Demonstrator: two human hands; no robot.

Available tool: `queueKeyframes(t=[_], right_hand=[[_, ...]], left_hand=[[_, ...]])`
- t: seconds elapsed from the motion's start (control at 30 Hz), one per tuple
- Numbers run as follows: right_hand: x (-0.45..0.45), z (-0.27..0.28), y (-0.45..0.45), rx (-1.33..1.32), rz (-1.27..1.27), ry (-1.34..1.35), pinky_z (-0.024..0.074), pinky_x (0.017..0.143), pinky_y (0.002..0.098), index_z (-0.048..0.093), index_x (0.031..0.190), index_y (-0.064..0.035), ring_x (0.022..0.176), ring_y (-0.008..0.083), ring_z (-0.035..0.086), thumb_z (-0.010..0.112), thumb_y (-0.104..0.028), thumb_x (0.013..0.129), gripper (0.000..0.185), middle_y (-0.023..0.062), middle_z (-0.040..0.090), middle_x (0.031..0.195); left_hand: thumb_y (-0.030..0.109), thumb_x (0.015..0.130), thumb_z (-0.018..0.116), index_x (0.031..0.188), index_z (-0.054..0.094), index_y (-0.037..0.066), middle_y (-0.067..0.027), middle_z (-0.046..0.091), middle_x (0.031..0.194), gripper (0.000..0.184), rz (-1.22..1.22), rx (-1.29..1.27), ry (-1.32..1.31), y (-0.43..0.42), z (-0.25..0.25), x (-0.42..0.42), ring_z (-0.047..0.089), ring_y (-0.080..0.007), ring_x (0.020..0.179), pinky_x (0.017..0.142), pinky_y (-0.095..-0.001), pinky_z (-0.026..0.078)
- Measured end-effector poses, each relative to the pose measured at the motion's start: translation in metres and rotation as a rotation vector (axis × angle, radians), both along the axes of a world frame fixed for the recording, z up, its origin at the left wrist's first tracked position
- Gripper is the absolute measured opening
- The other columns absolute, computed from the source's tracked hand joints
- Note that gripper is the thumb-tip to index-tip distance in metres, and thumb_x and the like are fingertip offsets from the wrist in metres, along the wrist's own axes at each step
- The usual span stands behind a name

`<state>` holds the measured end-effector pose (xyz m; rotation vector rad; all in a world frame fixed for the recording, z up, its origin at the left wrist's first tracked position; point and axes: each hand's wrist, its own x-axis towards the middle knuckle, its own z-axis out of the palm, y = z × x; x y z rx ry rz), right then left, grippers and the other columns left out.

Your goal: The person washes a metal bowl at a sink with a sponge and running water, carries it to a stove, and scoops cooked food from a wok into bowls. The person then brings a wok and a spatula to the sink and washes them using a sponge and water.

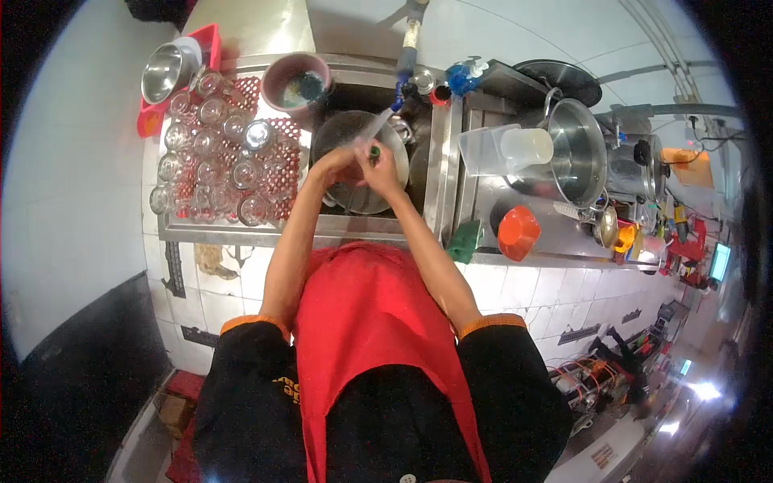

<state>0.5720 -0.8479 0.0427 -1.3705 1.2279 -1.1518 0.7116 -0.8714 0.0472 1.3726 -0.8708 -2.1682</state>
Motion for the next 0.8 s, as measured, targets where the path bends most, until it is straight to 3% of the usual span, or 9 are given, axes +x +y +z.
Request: queueKeyframes(t=[0.07,0.23,0.33,0.4,0.43,0.53,0.63,0.7,0.8], right_hand=[[0.0,0.016,0.0,-0.063,0.04,0.072,0.0437,0.071,0.0265,0.049,0.08,-0.0047,0.076,0.012,0.052,0.067,-0.016,0.086,0.022,0.0029,0.055,0.08],[-0.017,0.038,-0.007,-0.287,0.178,0.284,0.0471,0.083,0.0315,0.058,0.093,-0.0039,0.091,0.0168,0.06,0.069,-0.017,0.084,0.019,0.0067,0.062,0.091],[-0.031,0.059,-0.007,-0.14,0.285,0.217,0.0492,0.08,0.0314,0.061,0.104,-0.0032,0.092,0.0185,0.062,0.07,-0.017,0.083,0.026,0.0073,0.065,0.099],[-0.048,0.054,-0.018,0.17,0.244,0.246,0.0496,0.078,0.0328,0.058,0.106,-0.0005,0.089,0.0207,0.062,0.072,-0.019,0.081,0.034,0.0138,0.063,0.1],[-0.064,0.067,-0.027,0.323,0.259,0.538,0.0513,0.074,0.0338,0.057,0.109,0.002,0.084,0.021,0.065,0.071,-0.03,0.082,0.044,0.0128,0.066,0.099],[-0.083,0.088,-0.039,0.089,-0.184,0.374,0.0507,0.067,0.0348,0.057,0.106,0.0051,0.078,0.0214,0.066,0.07,-0.04,0.082,0.052,0.0156,0.067,0.084],[-0.072,0.176,-0.057,0.021,-0.115,0.298,0.0502,0.066,0.036,0.057,0.102,0.0087,0.076,0.0274,0.066,0.069,-0.048,0.081,0.062,0.0226,0.065,0.081],[-0.065,0.185,-0.084,-0.038,0.006,0.661,0.0507,0.07,0.0403,0.056,0.1,0.0127,0.078,0.0382,0.065,0.065,-0.049,0.083,0.065,0.0292,0.063,0.079],[-0.057,0.155,-0.12,0.062,0.188,0.818,0.0496,0.077,0.0408,0.057,0.104,0.0109,0.088,0.0391,0.064,0.059,-0.048,0.086,0.062,0.03,0.063,0.089]], left_hand=[[0.045,0.098,0.043,0.105,0.062,0.016,0.003,0.061,0.094,0.035,0.123,0.197,0.278,-0.007,0.003,-0.008,0.058,-0.012,0.087,0.07,-0.0297,0.049],[0.036,0.096,0.051,0.106,0.062,0.013,0.0031,0.058,0.097,0.027,0.193,0.177,0.5,-0.029,-0.068,-0.009,0.056,-0.0108,0.087,0.062,-0.0271,0.046],[0.03,0.094,0.056,0.104,0.066,0.011,0.0006,0.062,0.092,0.023,0.145,0.143,0.334,-0.031,-0.031,-0.009,0.057,-0.0095,0.079,0.058,-0.0262,0.044],[0.023,0.09,0.061,0.101,0.068,0.006,-0.0029,0.065,0.085,0.021,0.187,-0.212,-0.111,-0.027,-0.004,-0.017,0.058,-0.0097,0.073,0.059,-0.0263,0.046],[0.013,0.087,0.062,0.102,0.064,-0.001,-0.0068,0.066,0.085,0.021,0.265,-0.368,-0.036,-0.027,0.001,-0.022,0.059,-0.011,0.079,0.066,-0.0254,0.049],[0.009,0.083,0.062,0.103,0.063,0.0,-0.0061,0.066,0.087,0.022,0.294,-0.79,-0.433,-0.022,0.036,-0.02,0.06,-0.0131,0.08,0.073,-0.0269,0.047],[0.005,0.079,0.063,0.099,0.063,0.001,-0.0101,0.067,0.084,0.021,0.312,-0.908,-0.401,-0.017,0.065,-0.024,0.062,-0.0145,0.077,0.072,-0.0302,0.049],[0.003,0.079,0.062,0.1,0.061,0.0,-0.0114,0.066,0.083,0.021,0.287,-0.936,-0.351,-0.016,0.069,-0.028,0.062,-0.0154,0.076,0.072,-0.0306,0.048],[0.003,0.08,0.062,0.1,0.061,0.0,-0.0113,0.066,0.083,0.021,0.271,-0.876,-0.354,-0.016,0.075,-0.03,0.061,-0.0177,0.075,0.072,-0.031,0.048]])
